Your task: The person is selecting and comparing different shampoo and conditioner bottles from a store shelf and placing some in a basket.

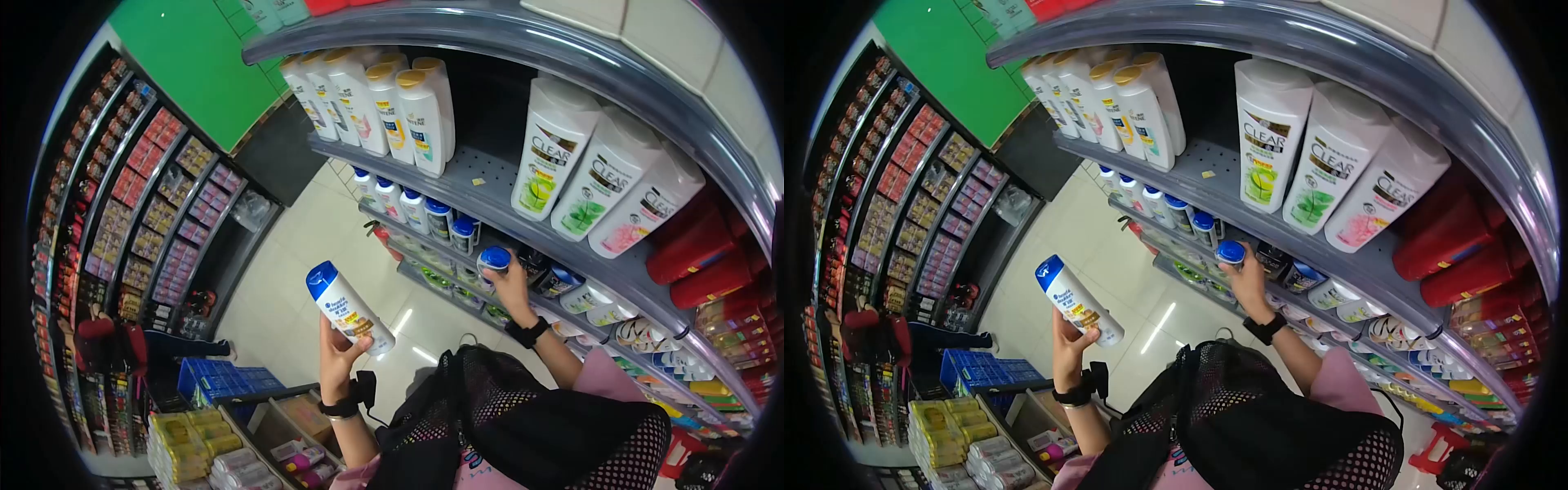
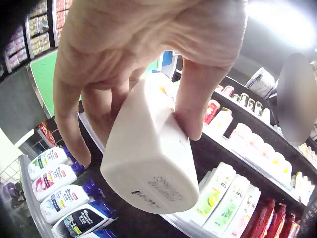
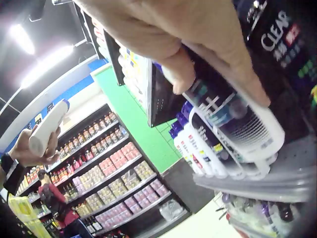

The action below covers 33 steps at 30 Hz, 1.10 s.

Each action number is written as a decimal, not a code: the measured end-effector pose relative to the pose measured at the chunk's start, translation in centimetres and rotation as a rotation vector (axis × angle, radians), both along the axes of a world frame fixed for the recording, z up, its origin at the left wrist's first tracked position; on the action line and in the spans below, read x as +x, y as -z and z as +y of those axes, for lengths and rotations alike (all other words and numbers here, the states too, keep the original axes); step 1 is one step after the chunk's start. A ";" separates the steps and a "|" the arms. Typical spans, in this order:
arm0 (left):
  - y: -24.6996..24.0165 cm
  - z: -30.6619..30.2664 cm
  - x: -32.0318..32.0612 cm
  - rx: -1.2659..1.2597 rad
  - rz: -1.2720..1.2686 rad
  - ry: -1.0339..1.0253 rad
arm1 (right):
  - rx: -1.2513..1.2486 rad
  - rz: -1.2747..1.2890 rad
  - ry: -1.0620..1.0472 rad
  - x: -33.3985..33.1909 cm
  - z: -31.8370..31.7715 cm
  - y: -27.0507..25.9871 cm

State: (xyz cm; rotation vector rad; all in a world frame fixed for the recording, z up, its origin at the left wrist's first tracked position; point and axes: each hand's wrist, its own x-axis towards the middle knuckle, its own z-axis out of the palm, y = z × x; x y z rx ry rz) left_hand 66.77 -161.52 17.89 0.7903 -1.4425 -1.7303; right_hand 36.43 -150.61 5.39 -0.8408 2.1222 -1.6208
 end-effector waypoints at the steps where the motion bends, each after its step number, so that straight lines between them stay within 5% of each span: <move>1: 0.2 -0.9 -0.8 0.004 0.005 0.025 | 0.009 0.004 0.052 -0.3 -0.8 0.5; 14: 2.9 -10.1 -5.7 0.101 0.027 0.378 | -0.006 0.078 0.485 -3.7 -8.1 6.6; 17: 2.6 -12.2 -5.8 0.055 0.030 0.423 | -0.108 0.159 0.462 -5.5 -9.1 8.0; 21: 2.1 -14.1 -4.9 0.052 0.012 0.429 | 0.307 0.543 0.289 -11.4 -9.7 16.7; 24: 2.5 -15.1 -4.0 0.087 -0.041 0.415 | 0.394 0.632 0.175 -13.0 -9.7 17.0; 27: 2.9 -16.1 -3.3 0.100 -0.051 0.396 | 0.335 0.267 0.143 -13.5 -10.1 15.3; 33: 3.3 -17.3 -3.4 0.091 -0.036 0.406 | 0.534 0.281 0.055 -13.1 -10.3 15.4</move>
